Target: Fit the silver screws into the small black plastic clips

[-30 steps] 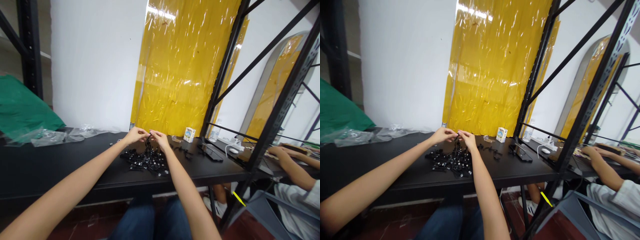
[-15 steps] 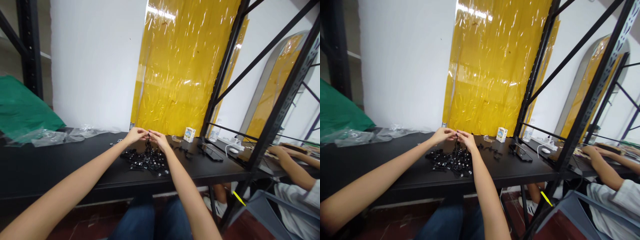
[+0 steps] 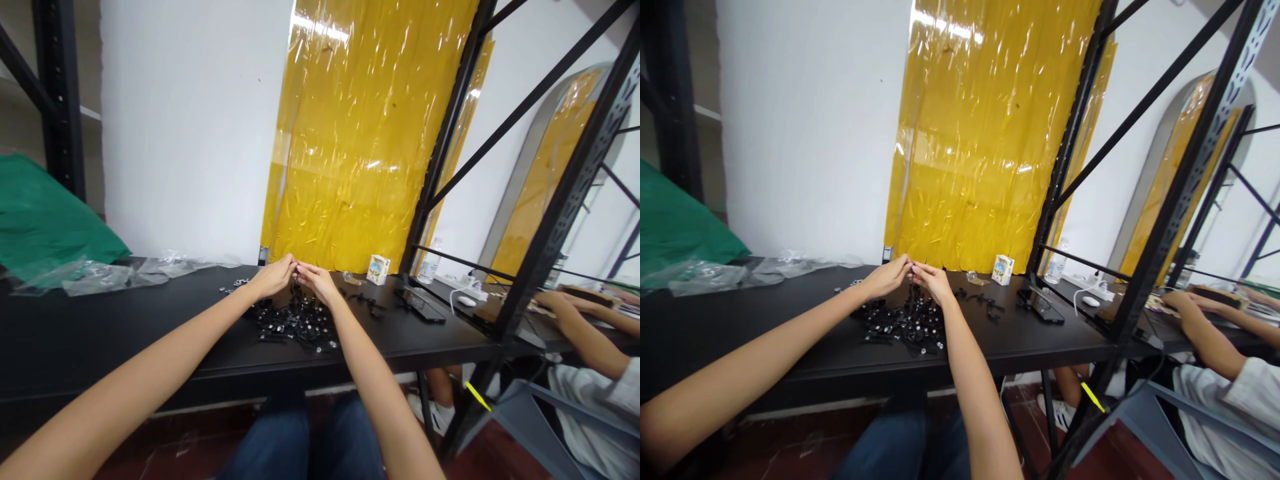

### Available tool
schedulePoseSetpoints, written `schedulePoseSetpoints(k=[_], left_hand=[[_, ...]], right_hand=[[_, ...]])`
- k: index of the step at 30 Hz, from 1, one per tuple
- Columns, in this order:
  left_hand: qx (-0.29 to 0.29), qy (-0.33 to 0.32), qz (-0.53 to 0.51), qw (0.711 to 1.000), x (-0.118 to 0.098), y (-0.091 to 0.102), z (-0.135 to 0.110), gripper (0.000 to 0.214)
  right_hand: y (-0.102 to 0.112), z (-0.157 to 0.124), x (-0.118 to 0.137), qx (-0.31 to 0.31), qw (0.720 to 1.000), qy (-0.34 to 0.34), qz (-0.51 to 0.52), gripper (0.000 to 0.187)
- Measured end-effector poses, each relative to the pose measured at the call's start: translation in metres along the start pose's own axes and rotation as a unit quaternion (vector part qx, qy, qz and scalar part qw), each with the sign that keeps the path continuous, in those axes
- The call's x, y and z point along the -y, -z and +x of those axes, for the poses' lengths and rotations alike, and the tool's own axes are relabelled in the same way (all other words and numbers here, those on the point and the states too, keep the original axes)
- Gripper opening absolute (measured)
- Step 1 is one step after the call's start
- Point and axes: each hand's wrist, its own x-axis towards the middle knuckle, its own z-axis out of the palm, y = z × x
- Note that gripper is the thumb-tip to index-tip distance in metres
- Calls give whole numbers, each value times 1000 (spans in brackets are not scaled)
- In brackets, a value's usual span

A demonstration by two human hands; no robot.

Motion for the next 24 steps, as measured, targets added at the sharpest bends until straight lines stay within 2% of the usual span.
schedulePoseSetpoints(k=[3, 8, 11, 15, 17, 24], left_hand=[[2, 2, 23, 1000, -3, 1, -1, 31], [-27, 6, 38, 999, 1, -4, 1, 37], [-45, 16, 15, 999, 2, -5, 3, 43], [-67, 60, -22, 996, 0, -3, 4, 55], [-67, 70, -32, 995, 0, -3, 4, 51], [-25, 39, -62, 997, 2, -2, 0, 35]], right_hand=[[-2, -1, 1, 2, 1000, -4, 15, 31], [-3, -2, 3, 3, 1000, -9, 25, 29], [-3, -2, 4, 2, 1000, -13, 23, 30], [-2, -2, 5, 5, 1000, -9, 26, 31], [-1, -2, 5, 6, 1000, -5, 27, 30], [-2, -2, 5, 13, 999, 3, 34, 31]])
